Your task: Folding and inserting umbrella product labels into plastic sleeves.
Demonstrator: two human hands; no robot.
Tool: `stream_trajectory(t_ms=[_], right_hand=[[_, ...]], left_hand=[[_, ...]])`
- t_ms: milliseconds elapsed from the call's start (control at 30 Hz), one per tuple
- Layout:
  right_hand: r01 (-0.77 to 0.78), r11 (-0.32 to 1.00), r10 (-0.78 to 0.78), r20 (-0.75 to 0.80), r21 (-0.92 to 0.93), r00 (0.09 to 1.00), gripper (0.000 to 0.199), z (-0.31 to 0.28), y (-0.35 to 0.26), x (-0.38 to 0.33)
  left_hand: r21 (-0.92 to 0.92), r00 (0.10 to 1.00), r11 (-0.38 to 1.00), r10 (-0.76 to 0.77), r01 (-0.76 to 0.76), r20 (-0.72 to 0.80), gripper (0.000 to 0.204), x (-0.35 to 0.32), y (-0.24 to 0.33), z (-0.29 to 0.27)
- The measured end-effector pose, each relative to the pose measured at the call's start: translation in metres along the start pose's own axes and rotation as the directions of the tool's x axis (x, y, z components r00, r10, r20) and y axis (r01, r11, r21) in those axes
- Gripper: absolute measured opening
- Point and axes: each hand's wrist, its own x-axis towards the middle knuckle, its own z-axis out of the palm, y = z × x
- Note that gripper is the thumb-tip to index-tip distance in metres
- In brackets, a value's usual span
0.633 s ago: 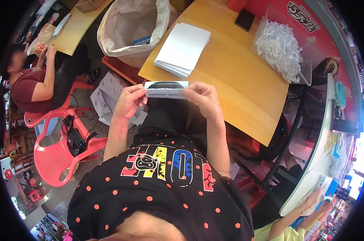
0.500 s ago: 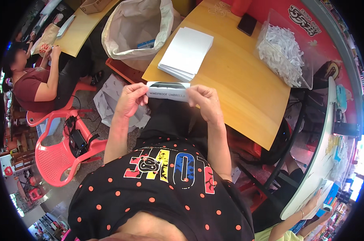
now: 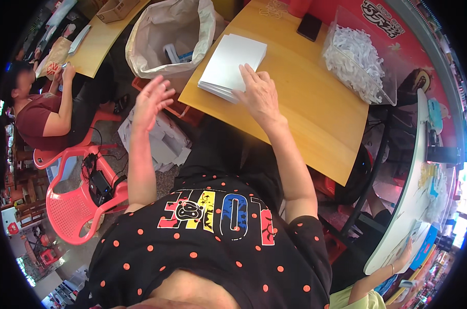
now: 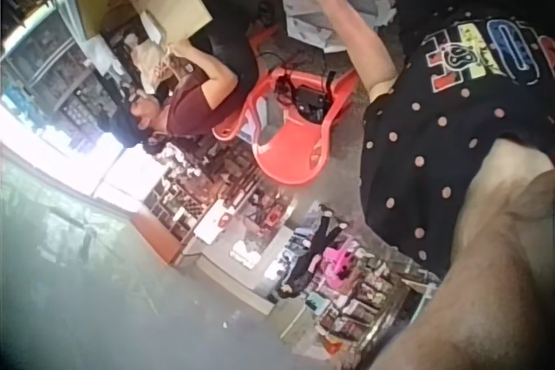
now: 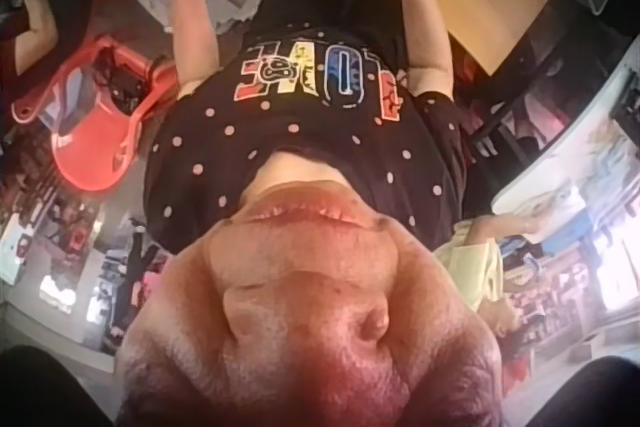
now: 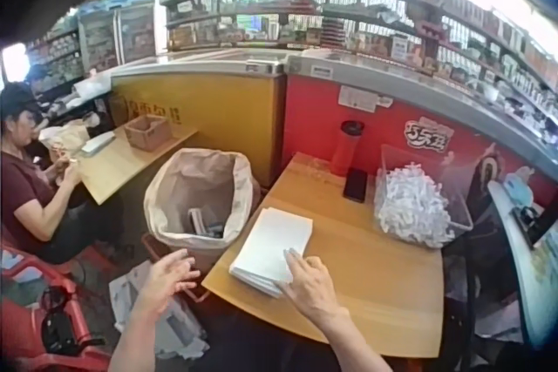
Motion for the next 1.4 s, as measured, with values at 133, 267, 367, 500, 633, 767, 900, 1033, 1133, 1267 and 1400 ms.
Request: stream_trajectory(t_ms=[133,267,367,500,633,767,900,1033,1133,1267,1400], right_hand=[[0.066,0.997,-0.063,0.060,-0.043,0.996,0.039,0.001,0.003,-0.001],[0.163,0.985,-0.160,0.046,-0.065,0.986,0.022,0.011,0.011,-0.004],[0.191,0.975,-0.190,0.019,-0.111,0.982,0.015,0.013,0.010,-0.006],[0.172,0.979,-0.180,-0.071,-0.107,0.981,0.012,0.014,0.007,-0.006],[0.141,0.985,-0.154,-0.142,-0.096,0.978,0.011,0.014,0.008,-0.008],[0.169,0.984,-0.179,-0.434,-0.063,0.883,0.018,-0.010,-0.001,-0.009],[0.376,0.922,-0.319,-0.374,0.089,0.871,0.021,-0.051,-0.028,-0.028],[0.229,0.874,-0.205,-0.103,0.429,0.973,0.018,-0.065,-0.049,-0.057],[-0.066,0.810,0.034,0.066,0.583,0.997,0.016,-0.067,-0.050,-0.064],[-0.422,0.423,0.347,0.287,0.802,0.893,0.006,-0.053,-0.036,-0.070],[-0.442,0.099,0.406,0.369,0.892,0.836,0.010,-0.031,-0.024,-0.064]], left_hand=[[-0.009,0.990,0.990,-0.140,0.140,0.034,0.044,-0.026,-0.036,-0.009],[-0.002,0.973,0.975,-0.221,0.221,0.062,0.036,-0.044,-0.049,-0.009],[0.032,0.972,0.974,-0.225,0.223,0.075,0.031,-0.048,-0.050,-0.002],[-0.026,0.957,0.968,-0.244,0.251,0.156,0.027,-0.045,-0.045,0.013],[-0.092,0.935,0.950,-0.270,0.297,0.231,0.030,-0.043,-0.037,0.030],[-0.282,0.903,0.883,-0.281,0.376,0.324,0.044,-0.035,-0.032,0.041],[-0.698,0.862,0.528,-0.151,0.484,0.484,0.056,-0.026,-0.021,0.053],[-0.590,0.921,0.719,-0.192,0.367,0.339,0.041,-0.026,-0.030,0.059],[-0.549,0.952,0.793,-0.123,0.265,0.282,0.041,-0.036,-0.030,0.065],[-0.288,0.954,0.958,0.090,-0.003,0.287,0.033,-0.048,-0.027,0.066],[0.124,0.814,0.863,0.403,-0.490,0.418,0.031,-0.062,-0.006,0.073]])
